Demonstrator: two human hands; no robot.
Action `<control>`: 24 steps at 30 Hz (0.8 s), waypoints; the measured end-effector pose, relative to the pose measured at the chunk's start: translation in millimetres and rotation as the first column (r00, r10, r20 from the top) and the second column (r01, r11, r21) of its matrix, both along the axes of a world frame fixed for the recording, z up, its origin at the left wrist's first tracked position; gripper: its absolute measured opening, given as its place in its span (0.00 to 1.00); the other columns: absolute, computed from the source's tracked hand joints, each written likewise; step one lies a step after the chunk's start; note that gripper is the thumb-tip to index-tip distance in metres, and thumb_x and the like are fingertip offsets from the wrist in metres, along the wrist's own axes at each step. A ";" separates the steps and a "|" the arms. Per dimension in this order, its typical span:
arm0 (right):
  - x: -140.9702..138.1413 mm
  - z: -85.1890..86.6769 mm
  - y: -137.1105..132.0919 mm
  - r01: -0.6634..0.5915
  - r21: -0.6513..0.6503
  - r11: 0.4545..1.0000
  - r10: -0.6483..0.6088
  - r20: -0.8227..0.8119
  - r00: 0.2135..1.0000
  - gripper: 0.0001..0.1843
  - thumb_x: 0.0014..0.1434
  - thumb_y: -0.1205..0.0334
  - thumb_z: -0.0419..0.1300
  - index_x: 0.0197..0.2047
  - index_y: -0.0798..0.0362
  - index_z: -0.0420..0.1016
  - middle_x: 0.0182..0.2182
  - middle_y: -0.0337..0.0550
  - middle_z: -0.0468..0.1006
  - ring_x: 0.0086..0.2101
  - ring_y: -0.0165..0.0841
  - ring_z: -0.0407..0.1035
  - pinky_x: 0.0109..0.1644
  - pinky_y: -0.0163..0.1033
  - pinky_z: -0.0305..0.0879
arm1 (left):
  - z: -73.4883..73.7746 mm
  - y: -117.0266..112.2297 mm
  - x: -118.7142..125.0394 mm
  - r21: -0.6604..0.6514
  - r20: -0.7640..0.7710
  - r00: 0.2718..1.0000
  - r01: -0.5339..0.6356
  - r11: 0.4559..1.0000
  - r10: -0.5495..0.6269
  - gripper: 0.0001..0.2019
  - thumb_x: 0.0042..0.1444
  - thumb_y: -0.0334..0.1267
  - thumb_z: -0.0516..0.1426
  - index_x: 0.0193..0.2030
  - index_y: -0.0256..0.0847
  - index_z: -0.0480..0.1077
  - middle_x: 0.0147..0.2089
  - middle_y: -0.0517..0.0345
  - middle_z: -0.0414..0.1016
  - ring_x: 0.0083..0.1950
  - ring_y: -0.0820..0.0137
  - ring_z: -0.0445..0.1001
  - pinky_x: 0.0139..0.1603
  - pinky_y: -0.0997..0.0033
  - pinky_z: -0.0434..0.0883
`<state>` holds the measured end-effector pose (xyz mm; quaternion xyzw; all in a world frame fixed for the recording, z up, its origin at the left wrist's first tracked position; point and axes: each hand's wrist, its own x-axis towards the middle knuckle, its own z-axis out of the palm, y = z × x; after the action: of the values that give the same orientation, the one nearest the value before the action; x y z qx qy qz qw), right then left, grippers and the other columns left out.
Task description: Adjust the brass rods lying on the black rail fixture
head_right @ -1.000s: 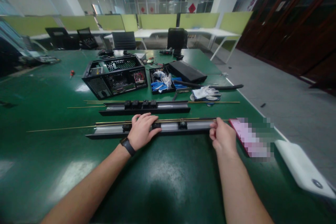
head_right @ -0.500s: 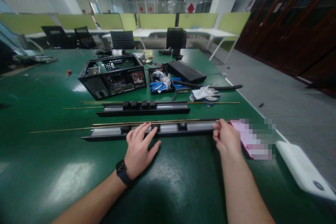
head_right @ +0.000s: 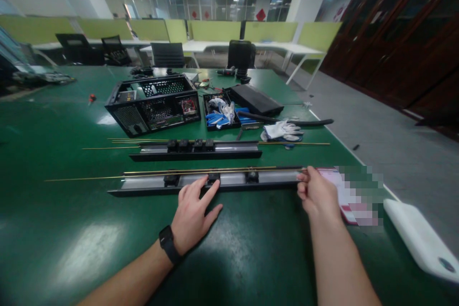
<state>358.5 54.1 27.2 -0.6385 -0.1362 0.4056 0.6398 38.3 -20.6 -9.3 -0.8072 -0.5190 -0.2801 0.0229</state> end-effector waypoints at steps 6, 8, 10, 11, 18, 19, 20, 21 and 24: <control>-17.1 1.2 -5.0 -0.192 -0.012 0.981 0.192 0.005 0.981 0.06 0.66 0.67 0.59 0.37 0.58 0.75 0.21 0.37 0.74 0.10 0.20 0.52 0.07 0.26 0.42 | -2.7 1.1 -0.3 -0.028 -0.017 1.000 0.015 0.999 -0.016 0.27 0.64 0.42 0.60 0.70 0.49 0.64 0.73 0.36 0.59 0.71 0.51 0.62 0.66 0.44 0.60; -16.5 0.3 -4.5 -0.165 -0.004 0.986 0.165 0.002 0.986 0.07 0.67 0.68 0.58 0.36 0.57 0.74 0.20 0.35 0.72 0.10 0.21 0.53 0.07 0.26 0.43 | -3.6 1.6 -0.9 -0.040 -0.020 1.000 0.020 0.999 -0.020 0.27 0.65 0.42 0.60 0.70 0.48 0.63 0.73 0.36 0.59 0.70 0.52 0.64 0.67 0.43 0.60; -12.7 0.8 -3.0 -0.078 -0.001 0.997 0.078 -0.003 0.997 0.09 0.68 0.68 0.56 0.33 0.56 0.72 0.18 0.33 0.70 0.10 0.21 0.53 0.08 0.26 0.43 | -3.9 2.2 -1.7 -0.045 -0.019 1.000 0.020 0.999 -0.021 0.27 0.65 0.42 0.59 0.70 0.48 0.63 0.73 0.36 0.60 0.68 0.53 0.67 0.67 0.43 0.60; -10.7 1.7 -2.4 -0.041 -0.003 0.999 0.041 -0.009 0.999 0.11 0.68 0.68 0.55 0.32 0.55 0.71 0.17 0.32 0.69 0.10 0.21 0.53 0.08 0.26 0.43 | -3.9 2.5 -2.2 -0.047 -0.018 1.000 0.019 0.999 -0.020 0.27 0.65 0.42 0.59 0.70 0.49 0.63 0.72 0.36 0.60 0.66 0.53 0.68 0.66 0.43 0.60; -17.2 6.7 -6.2 -0.139 -0.013 0.990 0.139 -0.039 0.990 0.08 0.67 0.65 0.58 0.35 0.55 0.73 0.19 0.35 0.71 0.10 0.21 0.52 0.07 0.26 0.42 | -1.2 6.6 -5.1 -0.065 0.003 1.000 0.019 0.998 -0.019 0.26 0.64 0.43 0.61 0.68 0.53 0.67 0.72 0.39 0.61 0.63 0.52 0.69 0.63 0.42 0.62; -19.9 5.9 -7.3 -0.180 -0.012 0.984 0.179 -0.039 0.983 0.07 0.67 0.65 0.59 0.36 0.56 0.73 0.20 0.35 0.72 0.10 0.21 0.52 0.07 0.26 0.42 | -0.7 7.2 -5.4 -0.070 0.006 1.000 0.020 0.997 -0.019 0.26 0.63 0.44 0.61 0.68 0.54 0.67 0.71 0.39 0.61 0.63 0.52 0.69 0.63 0.42 0.61; -22.1 5.0 -8.0 -0.218 -0.012 0.976 0.217 -0.041 0.975 0.06 0.67 0.66 0.59 0.36 0.57 0.74 0.21 0.36 0.72 0.10 0.21 0.52 0.07 0.26 0.42 | -0.3 7.7 -5.8 -0.074 0.007 1.000 0.020 0.997 -0.020 0.26 0.63 0.44 0.61 0.68 0.54 0.67 0.71 0.39 0.62 0.63 0.52 0.69 0.63 0.42 0.61; -23.7 4.0 -8.5 -0.247 -0.011 0.969 0.246 -0.045 0.968 0.06 0.67 0.66 0.58 0.37 0.57 0.74 0.21 0.37 0.73 0.10 0.21 0.52 0.08 0.26 0.42 | 0.1 7.9 -6.1 -0.079 0.007 1.000 0.021 0.997 -0.020 0.26 0.64 0.44 0.61 0.68 0.54 0.67 0.70 0.39 0.62 0.64 0.52 0.68 0.63 0.42 0.61; -23.7 1.4 -7.6 -0.223 -0.003 0.975 0.223 -0.044 0.974 0.07 0.67 0.67 0.58 0.36 0.58 0.74 0.20 0.36 0.71 0.10 0.21 0.52 0.08 0.27 0.42 | 1.1 7.3 -6.4 -0.096 -0.012 1.000 0.027 0.995 -0.028 0.25 0.65 0.44 0.60 0.68 0.54 0.66 0.69 0.38 0.63 0.67 0.51 0.65 0.62 0.43 0.61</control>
<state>334.8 46.5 28.6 -0.6127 -0.1917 0.4890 0.5906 31.9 -13.2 -8.2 -0.8163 -0.5205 -0.2498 -0.0164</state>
